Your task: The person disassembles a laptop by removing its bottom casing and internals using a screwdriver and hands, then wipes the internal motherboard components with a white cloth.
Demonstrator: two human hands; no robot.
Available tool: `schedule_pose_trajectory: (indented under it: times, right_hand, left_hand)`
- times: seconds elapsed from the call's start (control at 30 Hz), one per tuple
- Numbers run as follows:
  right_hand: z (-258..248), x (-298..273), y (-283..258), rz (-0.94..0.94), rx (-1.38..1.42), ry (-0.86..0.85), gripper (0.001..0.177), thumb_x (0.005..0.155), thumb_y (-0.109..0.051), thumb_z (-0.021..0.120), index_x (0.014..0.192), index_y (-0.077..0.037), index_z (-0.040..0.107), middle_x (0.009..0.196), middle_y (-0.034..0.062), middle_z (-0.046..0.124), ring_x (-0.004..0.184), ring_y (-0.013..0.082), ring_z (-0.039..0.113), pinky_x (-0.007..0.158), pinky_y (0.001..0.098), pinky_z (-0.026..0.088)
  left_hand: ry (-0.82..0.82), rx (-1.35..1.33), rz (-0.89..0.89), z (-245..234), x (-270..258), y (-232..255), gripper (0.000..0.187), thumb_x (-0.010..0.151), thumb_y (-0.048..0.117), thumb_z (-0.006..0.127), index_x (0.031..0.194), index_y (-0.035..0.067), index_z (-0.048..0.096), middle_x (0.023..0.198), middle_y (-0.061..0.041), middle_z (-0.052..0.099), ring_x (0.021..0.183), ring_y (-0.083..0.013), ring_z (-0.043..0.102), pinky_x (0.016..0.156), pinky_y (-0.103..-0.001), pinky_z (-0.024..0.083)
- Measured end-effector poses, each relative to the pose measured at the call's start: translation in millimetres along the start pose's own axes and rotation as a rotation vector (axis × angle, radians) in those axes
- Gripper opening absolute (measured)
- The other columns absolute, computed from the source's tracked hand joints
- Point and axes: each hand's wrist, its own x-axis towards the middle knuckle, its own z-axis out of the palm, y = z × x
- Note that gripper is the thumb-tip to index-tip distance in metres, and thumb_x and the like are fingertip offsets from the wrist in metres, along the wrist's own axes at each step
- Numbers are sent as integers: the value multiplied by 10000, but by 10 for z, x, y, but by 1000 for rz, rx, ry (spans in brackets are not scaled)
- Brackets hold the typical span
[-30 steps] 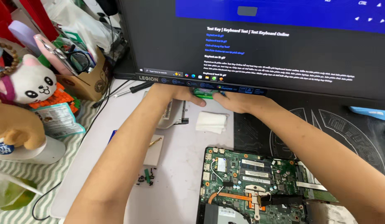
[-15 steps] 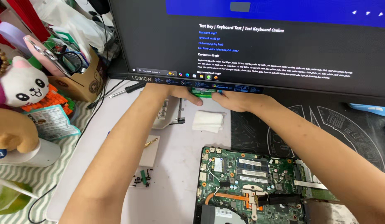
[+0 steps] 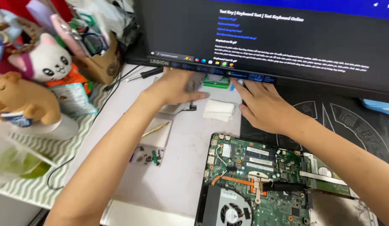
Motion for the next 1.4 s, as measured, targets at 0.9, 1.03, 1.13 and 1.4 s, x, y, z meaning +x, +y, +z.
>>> schedule_pose_trajectory:
  times: [0.9,1.03,1.13,1.4]
  right_hand:
    - [-294,-215,-659,476,1301,288,92,985,-110,736,1009,-56,665,928,96,715,758,142,661,701,187,513]
    - [-507,-603,-770,481,1477,281,47,953,-28,694,930,11,678,883,113,706,823,171,642,789,261,473]
    - [-607,-917,-713,473,1573,275,111,935,-24,683,831,-18,642,890,117,710,814,198,634,750,328,476]
    - [-628,-1353,-685,635,1803,233,131,974,-93,628,877,-5,627,778,82,629,679,203,615,640,364,473]
  left_hand:
    - [944,-833,-217,100,-1332,1699,827,807,501,640,1441,37,381,1375,-221,517,1353,-405,522,1163,-462,447]
    - [713,-1045,-204,111,-1184,1610,705,738,459,741,1314,85,582,1246,-85,663,1151,-212,599,996,-342,473]
    - [469,-1253,-88,-84,-1291,1543,435,759,279,842,1143,97,748,1066,3,761,931,-76,653,820,-235,530]
    - [93,-1662,-419,-110,-1226,1757,270,937,224,690,1007,-16,791,959,-92,800,793,-131,687,665,-265,549]
